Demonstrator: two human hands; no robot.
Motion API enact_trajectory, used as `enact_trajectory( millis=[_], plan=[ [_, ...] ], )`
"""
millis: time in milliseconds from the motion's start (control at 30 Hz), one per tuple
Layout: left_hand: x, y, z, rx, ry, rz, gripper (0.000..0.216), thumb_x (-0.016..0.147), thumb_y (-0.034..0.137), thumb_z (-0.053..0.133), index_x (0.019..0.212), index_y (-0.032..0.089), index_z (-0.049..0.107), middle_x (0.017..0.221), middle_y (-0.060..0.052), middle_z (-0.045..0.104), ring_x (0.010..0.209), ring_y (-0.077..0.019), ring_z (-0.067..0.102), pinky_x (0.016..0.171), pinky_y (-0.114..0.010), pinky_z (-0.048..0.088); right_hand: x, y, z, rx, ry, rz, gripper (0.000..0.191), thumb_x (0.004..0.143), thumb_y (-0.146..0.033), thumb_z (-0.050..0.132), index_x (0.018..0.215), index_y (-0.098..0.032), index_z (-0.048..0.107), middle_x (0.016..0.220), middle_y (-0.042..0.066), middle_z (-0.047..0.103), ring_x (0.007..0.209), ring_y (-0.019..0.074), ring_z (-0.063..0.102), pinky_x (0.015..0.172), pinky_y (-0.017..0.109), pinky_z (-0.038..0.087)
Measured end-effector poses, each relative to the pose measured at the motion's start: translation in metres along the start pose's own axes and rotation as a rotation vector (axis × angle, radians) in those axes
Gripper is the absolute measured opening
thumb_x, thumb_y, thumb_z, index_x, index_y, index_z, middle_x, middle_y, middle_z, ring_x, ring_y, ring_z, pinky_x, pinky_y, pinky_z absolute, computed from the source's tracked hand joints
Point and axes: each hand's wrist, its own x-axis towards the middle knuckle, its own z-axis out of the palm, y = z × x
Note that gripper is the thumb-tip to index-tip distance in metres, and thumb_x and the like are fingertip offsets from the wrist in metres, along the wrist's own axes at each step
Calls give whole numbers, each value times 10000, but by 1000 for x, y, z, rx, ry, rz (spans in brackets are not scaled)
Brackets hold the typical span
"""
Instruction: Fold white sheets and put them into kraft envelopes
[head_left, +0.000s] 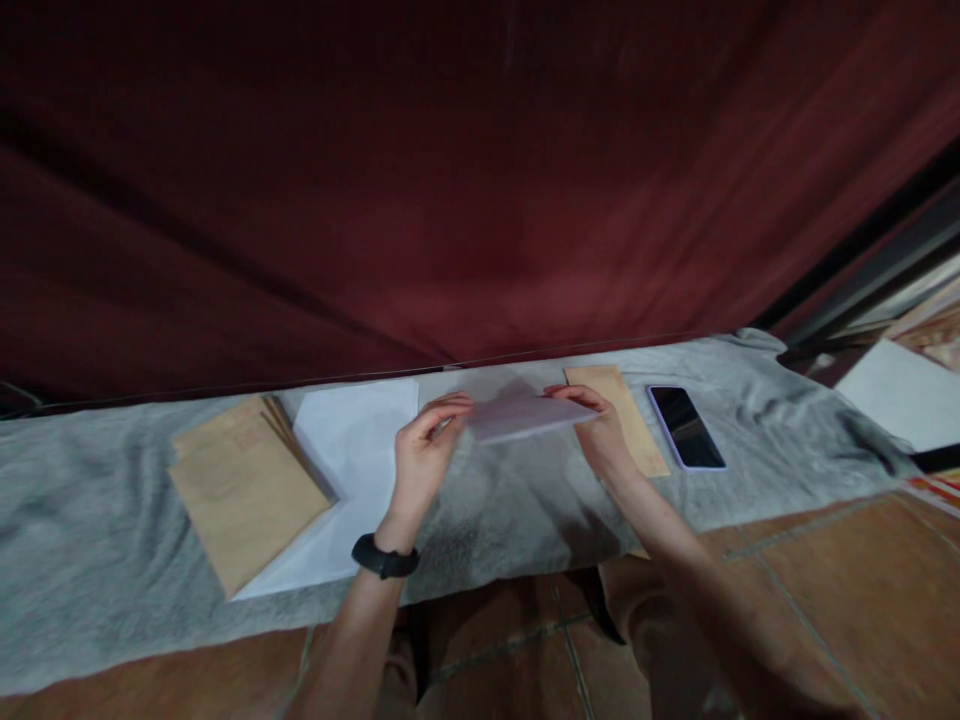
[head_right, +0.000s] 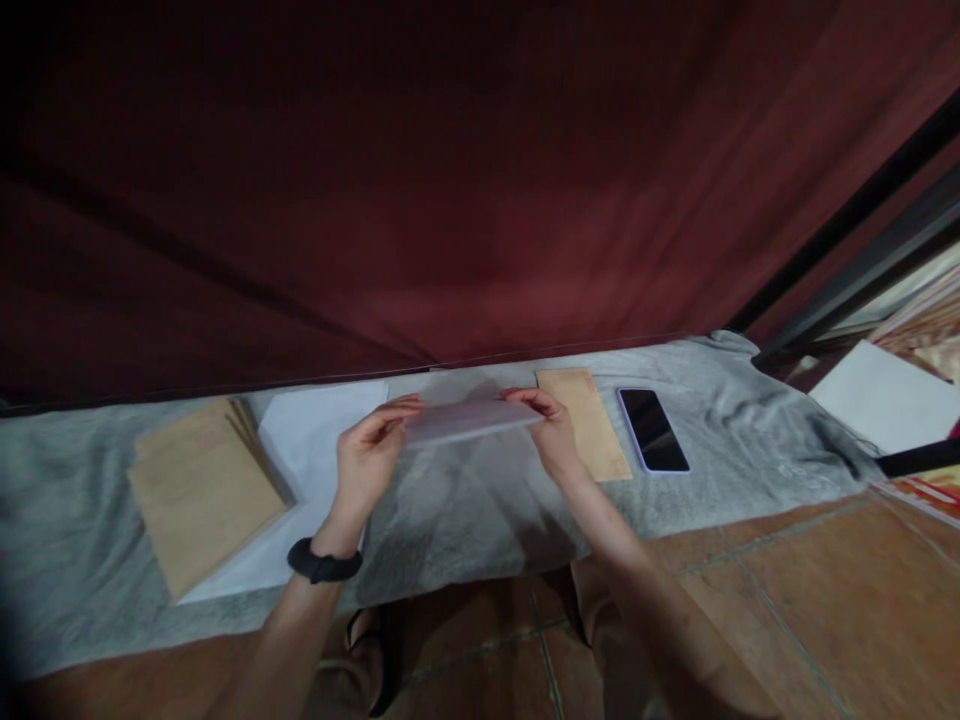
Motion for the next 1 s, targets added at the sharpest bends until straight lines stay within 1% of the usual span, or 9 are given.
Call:
enact_trajectory(
  millis=[67,133,300,400,600,800,867,933,1000],
  plan=[
    [0,-3,-4,-4,-65,80,155,850,205,582,840,221,737,1089,-70,752,1188,-248,639,1102,-417,437,-2,0,-3,-54,-49,-72,101,774,-322,734,840,-247,743,1066,49,744,1024,229,675,925,386,518],
    [-2,-13,-9,64,-149,109,201,840,150,560,856,227,746,1116,-67,750,1248,-251,608,1140,-449,414,-5,6,-7,-146,-136,-117,91,816,-307,701,860,-255,760,1091,57,736,1048,232,669,934,395,517],
    [-14,-49,-22,305,-519,230,458,813,3,471,1049,255,773,1229,-42,728,1353,-226,539,1149,-487,437,-17,33,-19,-357,-337,-182,190,882,-223,621,959,-267,788,1167,74,707,1106,218,657,964,385,521],
    [-23,-62,-28,406,-664,240,483,827,5,503,1139,269,761,1301,-49,702,1387,-228,510,1147,-480,454,-24,43,-26,-439,-436,-165,262,899,-164,569,994,-275,786,1183,61,705,1123,204,659,974,371,526],
    [-32,-60,-33,539,-833,159,459,838,99,630,1228,321,726,1416,-38,629,1408,-238,489,1195,-477,390,-34,44,-39,-641,-621,-122,399,854,-35,547,1054,-294,777,1238,38,696,1141,200,658,1005,385,525],
    [-34,-51,-37,605,-963,67,542,779,118,724,1253,379,700,1508,4,539,1473,-265,393,1256,-527,212,-45,42,-43,-864,-698,-261,458,827,0,570,1116,-290,776,1258,54,694,1205,223,614,1066,424,479],
    [-34,-53,-39,566,-985,30,469,789,152,740,1201,375,731,1473,6,578,1474,-264,389,1258,-525,189,-46,41,-44,-897,-745,-292,465,834,1,568,1125,-297,773,1261,41,700,1204,223,609,1080,434,461],
    [-34,-56,-39,495,-987,-10,318,819,234,744,1109,362,774,1404,0,641,1461,-264,409,1254,-520,188,-46,39,-45,-902,-770,-297,431,858,-20,571,1118,-297,774,1252,32,709,1180,219,619,1066,422,466],
    [-34,-59,-39,408,-948,-55,175,849,336,727,1005,332,805,1312,-17,703,1408,-273,480,1236,-509,230,-45,38,-46,-888,-771,-286,364,895,-71,584,1115,-291,772,1228,32,722,1156,218,629,1043,405,473]
  ],
)
